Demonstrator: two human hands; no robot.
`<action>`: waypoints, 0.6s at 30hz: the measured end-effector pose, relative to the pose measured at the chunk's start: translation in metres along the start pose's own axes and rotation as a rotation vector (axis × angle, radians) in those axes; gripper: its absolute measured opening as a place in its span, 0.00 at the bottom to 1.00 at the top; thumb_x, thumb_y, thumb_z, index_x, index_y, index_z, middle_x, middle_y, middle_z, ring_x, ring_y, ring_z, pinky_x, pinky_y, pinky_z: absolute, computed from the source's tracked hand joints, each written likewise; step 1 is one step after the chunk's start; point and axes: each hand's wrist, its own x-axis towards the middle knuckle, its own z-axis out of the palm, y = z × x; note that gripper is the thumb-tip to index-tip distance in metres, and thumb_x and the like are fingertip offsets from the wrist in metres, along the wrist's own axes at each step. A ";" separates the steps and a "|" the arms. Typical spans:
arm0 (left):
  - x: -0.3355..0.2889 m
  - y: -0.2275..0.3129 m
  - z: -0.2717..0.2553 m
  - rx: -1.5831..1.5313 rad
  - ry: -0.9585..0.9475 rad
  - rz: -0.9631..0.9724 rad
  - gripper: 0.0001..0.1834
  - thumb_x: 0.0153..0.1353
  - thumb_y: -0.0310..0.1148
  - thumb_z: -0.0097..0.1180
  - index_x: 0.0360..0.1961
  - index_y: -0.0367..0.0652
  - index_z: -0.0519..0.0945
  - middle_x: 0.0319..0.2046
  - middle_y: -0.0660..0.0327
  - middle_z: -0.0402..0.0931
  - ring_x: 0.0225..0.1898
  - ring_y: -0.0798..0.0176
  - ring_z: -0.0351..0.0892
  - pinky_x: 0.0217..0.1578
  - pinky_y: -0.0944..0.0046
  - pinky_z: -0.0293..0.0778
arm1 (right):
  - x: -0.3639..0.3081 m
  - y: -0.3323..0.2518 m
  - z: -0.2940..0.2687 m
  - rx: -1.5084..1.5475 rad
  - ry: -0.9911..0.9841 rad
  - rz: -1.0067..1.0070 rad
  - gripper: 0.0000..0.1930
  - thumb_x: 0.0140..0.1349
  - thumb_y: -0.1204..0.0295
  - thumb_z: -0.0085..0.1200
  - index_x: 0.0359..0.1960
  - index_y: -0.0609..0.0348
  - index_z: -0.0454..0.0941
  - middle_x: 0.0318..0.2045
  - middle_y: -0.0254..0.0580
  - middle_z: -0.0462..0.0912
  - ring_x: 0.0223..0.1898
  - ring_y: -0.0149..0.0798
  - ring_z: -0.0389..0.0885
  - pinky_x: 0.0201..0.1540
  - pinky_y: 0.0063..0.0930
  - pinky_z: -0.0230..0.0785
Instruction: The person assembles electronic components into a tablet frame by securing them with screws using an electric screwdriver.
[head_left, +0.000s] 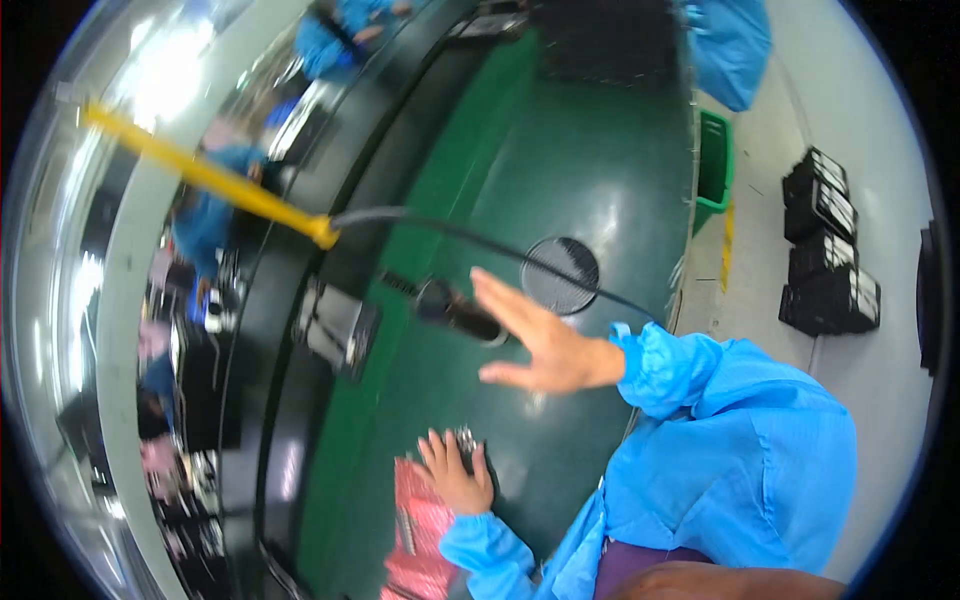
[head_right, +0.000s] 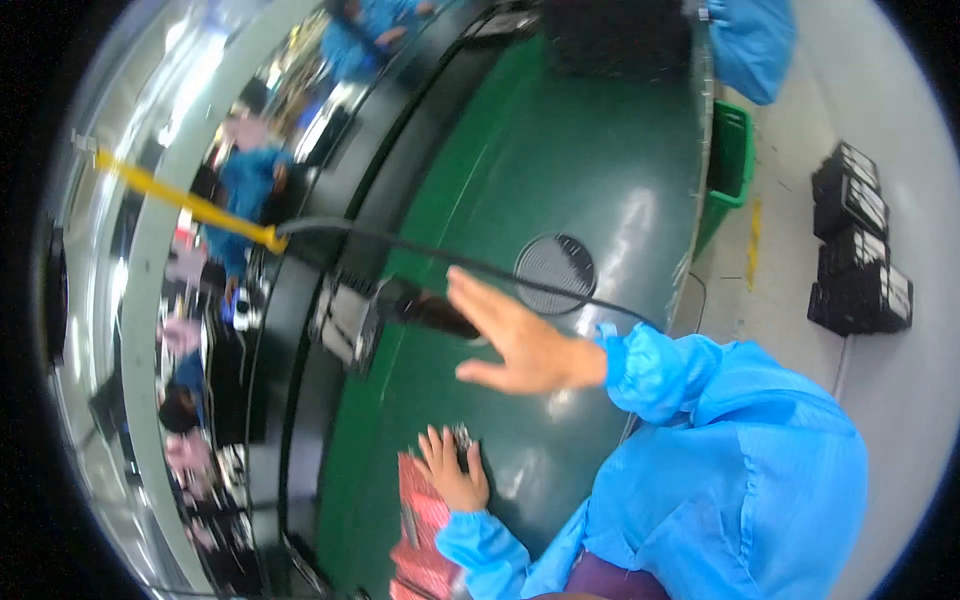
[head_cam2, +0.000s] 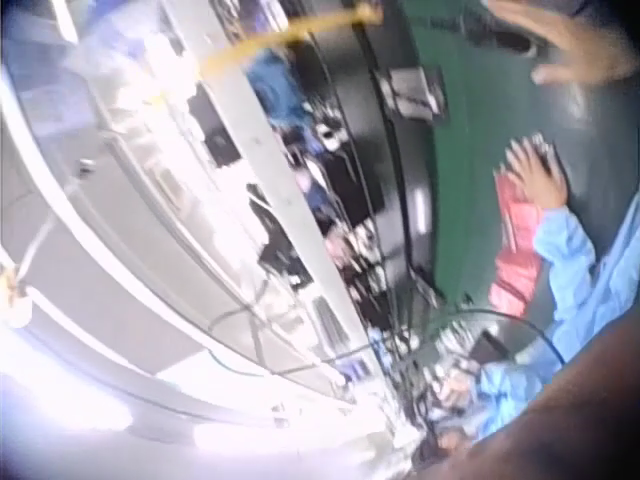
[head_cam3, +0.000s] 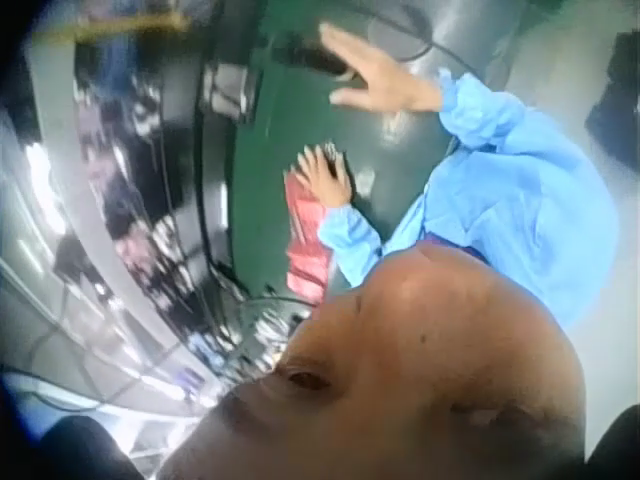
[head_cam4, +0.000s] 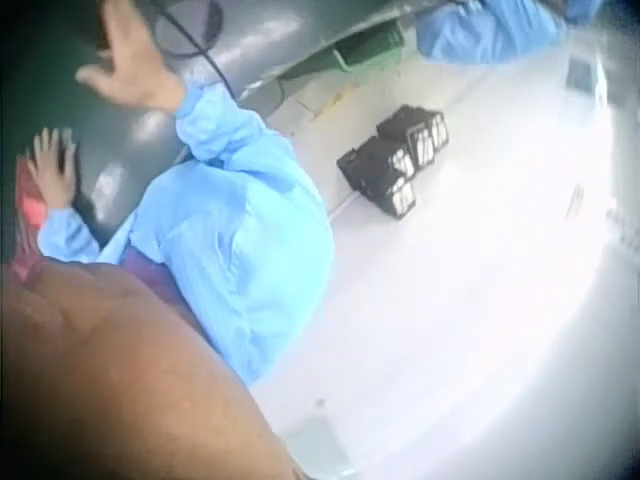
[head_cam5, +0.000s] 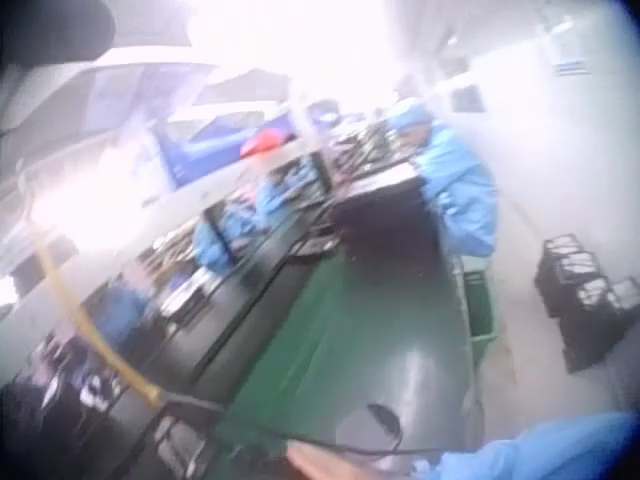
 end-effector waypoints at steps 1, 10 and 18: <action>-0.003 -0.003 0.000 -0.009 0.014 -0.002 0.25 0.57 0.39 0.54 0.52 0.35 0.71 0.60 0.46 0.59 0.65 0.43 0.51 0.62 0.40 0.37 | -0.006 -0.016 -0.013 0.022 -0.008 -0.102 0.45 0.50 0.67 0.62 0.64 0.67 0.46 0.65 0.62 0.45 0.65 0.57 0.51 0.63 0.42 0.50; 0.001 -0.004 0.005 -0.036 0.075 0.001 0.23 0.54 0.39 0.57 0.47 0.36 0.75 0.57 0.44 0.64 0.63 0.40 0.54 0.61 0.35 0.39 | 0.077 0.005 -0.252 -0.810 0.348 -0.447 0.07 0.49 0.77 0.57 0.30 0.62 0.76 0.30 0.46 0.79 0.30 0.47 0.80 0.35 0.31 0.75; 0.004 0.006 0.000 -0.014 0.094 -0.064 0.24 0.54 0.40 0.57 0.48 0.36 0.75 0.57 0.46 0.64 0.64 0.44 0.54 0.62 0.38 0.38 | 0.140 0.123 -0.419 -2.004 0.291 -0.024 0.31 0.46 0.83 0.53 0.56 0.58 0.62 0.57 0.46 0.67 0.55 0.43 0.70 0.51 0.34 0.68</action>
